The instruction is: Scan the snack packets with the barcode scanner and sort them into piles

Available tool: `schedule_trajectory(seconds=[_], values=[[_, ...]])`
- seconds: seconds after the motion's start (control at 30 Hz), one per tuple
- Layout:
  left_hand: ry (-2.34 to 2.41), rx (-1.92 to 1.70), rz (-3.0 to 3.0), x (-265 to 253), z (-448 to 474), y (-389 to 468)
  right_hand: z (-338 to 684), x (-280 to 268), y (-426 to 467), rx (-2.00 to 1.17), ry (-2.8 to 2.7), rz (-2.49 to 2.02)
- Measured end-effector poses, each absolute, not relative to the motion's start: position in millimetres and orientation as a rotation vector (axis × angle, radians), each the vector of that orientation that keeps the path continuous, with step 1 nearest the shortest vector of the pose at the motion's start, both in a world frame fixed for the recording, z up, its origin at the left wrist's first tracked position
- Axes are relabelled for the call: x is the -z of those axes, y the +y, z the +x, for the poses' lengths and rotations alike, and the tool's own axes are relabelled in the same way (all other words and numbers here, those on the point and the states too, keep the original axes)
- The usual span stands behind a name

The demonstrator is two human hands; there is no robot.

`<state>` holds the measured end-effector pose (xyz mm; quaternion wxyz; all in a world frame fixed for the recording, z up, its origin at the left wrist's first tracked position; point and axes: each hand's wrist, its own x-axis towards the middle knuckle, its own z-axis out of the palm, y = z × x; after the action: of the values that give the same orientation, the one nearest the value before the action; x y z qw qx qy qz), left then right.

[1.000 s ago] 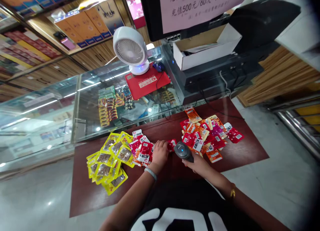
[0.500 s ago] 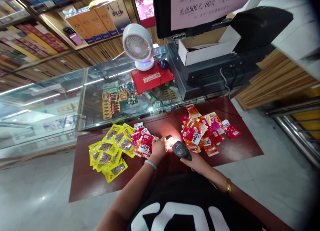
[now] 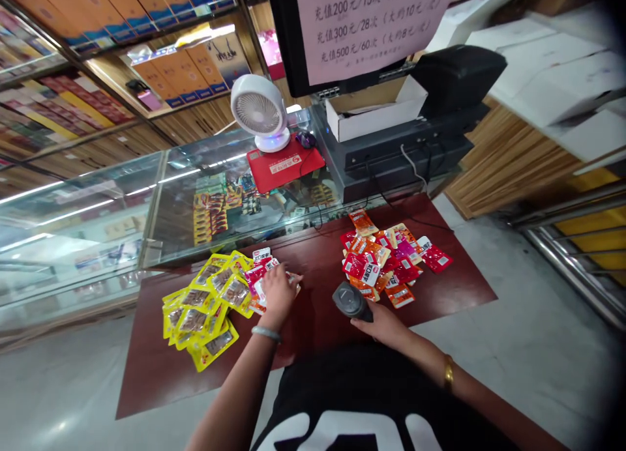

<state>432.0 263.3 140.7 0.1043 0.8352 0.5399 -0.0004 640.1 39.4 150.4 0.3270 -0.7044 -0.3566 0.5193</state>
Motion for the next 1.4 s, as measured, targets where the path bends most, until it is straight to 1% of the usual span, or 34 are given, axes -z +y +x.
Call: schedule_trajectory(seconds=[0.07, 0.2, 0.3, 0.37, 0.5, 0.67, 0.83, 0.97, 1.13, 1.2, 1.3, 1.33, 1.4], values=[[1.337, 0.040, 2.457, -133.0, 474.2, 253.0, 645.2, -146.6, 30.7, -1.355, -0.909, -1.872], [1.022, 0.076, 2.486, -117.5, 558.2, 224.7, 656.1, -143.2, 12.2, -1.348, -0.867, -1.906], [0.845, 0.141, 2.582, -112.9, 593.3, 213.3, 663.2, -145.5, 1.3, -1.338, -0.852, -1.907], [0.813, 0.182, 2.578, -111.3, 600.9, 213.5, 666.8, -147.3, -3.5, -1.331, -0.845, -1.910], [0.942, 0.167, 2.320, -102.4, 584.6, 223.4, 670.9, -146.7, -6.8, -1.327, -0.843, -1.919], [1.203, -0.104, 1.639, -86.2, 529.5, 231.4, 668.6, -141.2, 1.0, -1.360, -0.909, -1.870], [1.307, -0.233, 1.503, -87.9, 485.6, 230.0, 660.0, -141.7, 16.0, -1.414, -1.029, -1.763], [1.348, -0.284, 1.483, -96.7, 469.5, 226.5, 654.8, -143.8, 24.2, -1.464, -1.112, -1.669], [1.459, -0.304, 1.493, -115.1, 433.1, 235.0, 654.8, -139.9, 27.2, -1.478, -1.119, -1.655], [1.629, -0.337, 1.593, -126.1, 414.7, 243.6, 656.6, -136.7, 25.8, -1.477, -1.102, -1.664], [1.905, -0.380, 1.971, -138.8, 410.0, 254.4, 659.9, -131.0, 20.8, -1.468, -1.059, -1.698], [1.884, -0.344, 2.086, -140.1, 418.1, 255.3, 660.9, -129.2, 18.7, -1.463, -1.042, -1.714], [1.634, -0.186, 2.204, -137.6, 447.3, 250.3, 662.7, -126.4, 14.2, -1.453, -1.013, -1.751]])
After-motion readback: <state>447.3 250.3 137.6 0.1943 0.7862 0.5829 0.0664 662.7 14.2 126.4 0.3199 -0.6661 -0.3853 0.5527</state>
